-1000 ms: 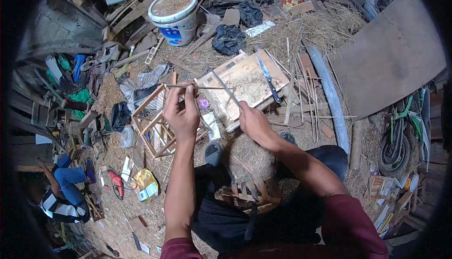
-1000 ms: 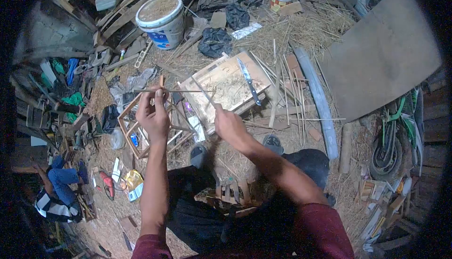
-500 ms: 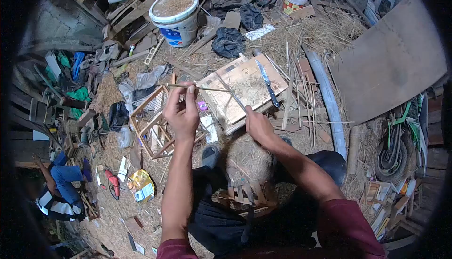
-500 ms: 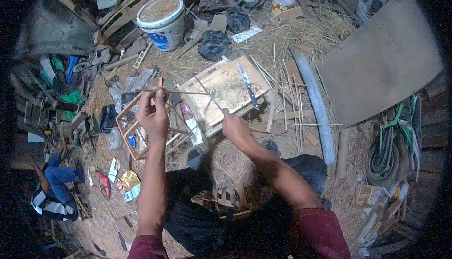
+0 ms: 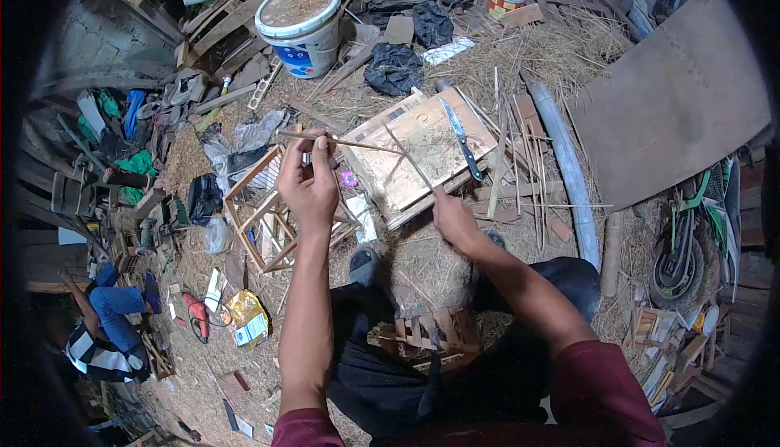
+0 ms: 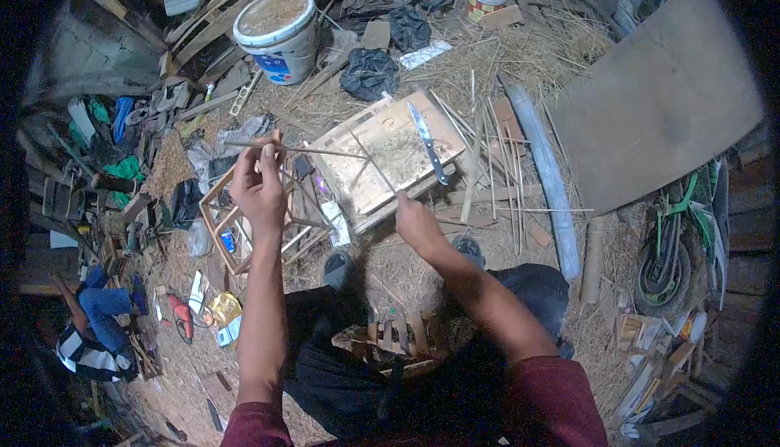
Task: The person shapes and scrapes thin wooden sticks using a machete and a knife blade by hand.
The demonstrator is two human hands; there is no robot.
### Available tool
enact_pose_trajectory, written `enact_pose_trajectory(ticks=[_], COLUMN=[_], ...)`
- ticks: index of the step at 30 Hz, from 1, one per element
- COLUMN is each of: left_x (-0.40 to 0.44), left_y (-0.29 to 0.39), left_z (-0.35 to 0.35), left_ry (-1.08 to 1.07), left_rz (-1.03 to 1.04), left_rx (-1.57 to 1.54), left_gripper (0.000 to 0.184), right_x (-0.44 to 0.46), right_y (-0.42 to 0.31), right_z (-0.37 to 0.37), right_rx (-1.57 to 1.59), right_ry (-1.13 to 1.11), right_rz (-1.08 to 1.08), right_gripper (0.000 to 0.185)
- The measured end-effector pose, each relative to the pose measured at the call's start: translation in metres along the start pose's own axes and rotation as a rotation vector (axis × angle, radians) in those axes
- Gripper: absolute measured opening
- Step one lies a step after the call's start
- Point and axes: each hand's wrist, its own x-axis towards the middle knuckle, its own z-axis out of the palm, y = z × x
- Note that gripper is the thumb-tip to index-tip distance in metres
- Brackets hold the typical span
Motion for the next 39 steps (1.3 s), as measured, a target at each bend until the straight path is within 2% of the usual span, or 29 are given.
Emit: enact_pose_trajectory(ticks=[2,5,8,10,11,14,16,18,21,24,25,27,28,29,35,38,39], left_x=[0.002,0.005,-0.001,-0.002,-0.003,-0.007,-0.009,-0.007,-0.007,-0.007,-0.009,-0.008,-0.009,-0.008,-0.005,-0.004,-0.004], left_y=[-0.004,-0.012,-0.012,-0.014,-0.012,-0.013,-0.015,-0.015,-0.011,-0.006,-0.007,-0.008,-0.007,-0.008,0.003,-0.001,-0.004], left_z=[-0.002,-0.009,-0.008,-0.014,-0.015,-0.014,-0.019,-0.021,-0.015,-0.013,-0.014,-0.013,-0.012,-0.01,0.0,0.005,0.006], left_ry=[-0.005,-0.008,-0.022,-0.067,-0.081,-0.068,-0.091,-0.119,-0.112,-0.104,-0.101,-0.103,-0.131,-0.13,-0.116,-0.042,-0.009], left_rz=[0.051,-0.011,-0.049,-0.035,0.006,0.024,-0.018,0.02,-0.024,-0.045,-0.041,0.023,-0.008,-0.017,0.037,0.046,0.041], left_rx=[0.036,-0.031,-0.096,-0.079,-0.041,-0.039,-0.089,-0.061,-0.131,-0.127,-0.11,-0.036,-0.087,-0.108,-0.026,-0.055,-0.067], left_gripper=[0.012,0.013,0.012,0.012,0.011,0.01,0.01,0.011,0.01,0.01,0.01,0.011,0.011,0.011,0.007,0.006,0.006], right_x=[0.003,0.002,-0.007,-0.017,-0.021,-0.021,-0.008,-0.004,-0.02,-0.014,-0.008,-0.006,-0.005,-0.01,-0.005,-0.003,-0.005], right_y=[0.013,-0.009,-0.061,-0.095,-0.101,-0.087,-0.064,-0.042,-0.072,-0.053,-0.038,-0.025,-0.027,-0.028,0.004,-0.018,-0.03], right_z=[0.012,0.004,-0.031,-0.039,-0.04,-0.032,-0.023,-0.008,-0.042,-0.027,-0.024,-0.021,-0.021,-0.02,-0.004,-0.006,-0.013], right_rx=[-0.039,-0.009,0.163,0.286,0.343,0.254,0.141,0.067,0.161,0.174,0.26,0.13,0.065,0.144,-0.04,0.099,0.199], right_ry=[0.026,0.037,-0.026,0.076,0.127,0.21,-0.025,0.112,0.105,0.085,-0.031,0.003,0.022,0.065,-0.01,-0.01,0.014], right_rz=[-0.029,0.0,-0.13,-0.299,-0.386,-0.423,-0.106,-0.19,-0.261,-0.176,-0.046,-0.049,-0.048,-0.101,0.006,0.096,0.033], right_gripper=[0.023,0.024,0.027,0.029,0.03,0.031,0.027,0.026,0.023,0.018,0.019,0.019,0.019,0.019,0.02,0.021,0.02])
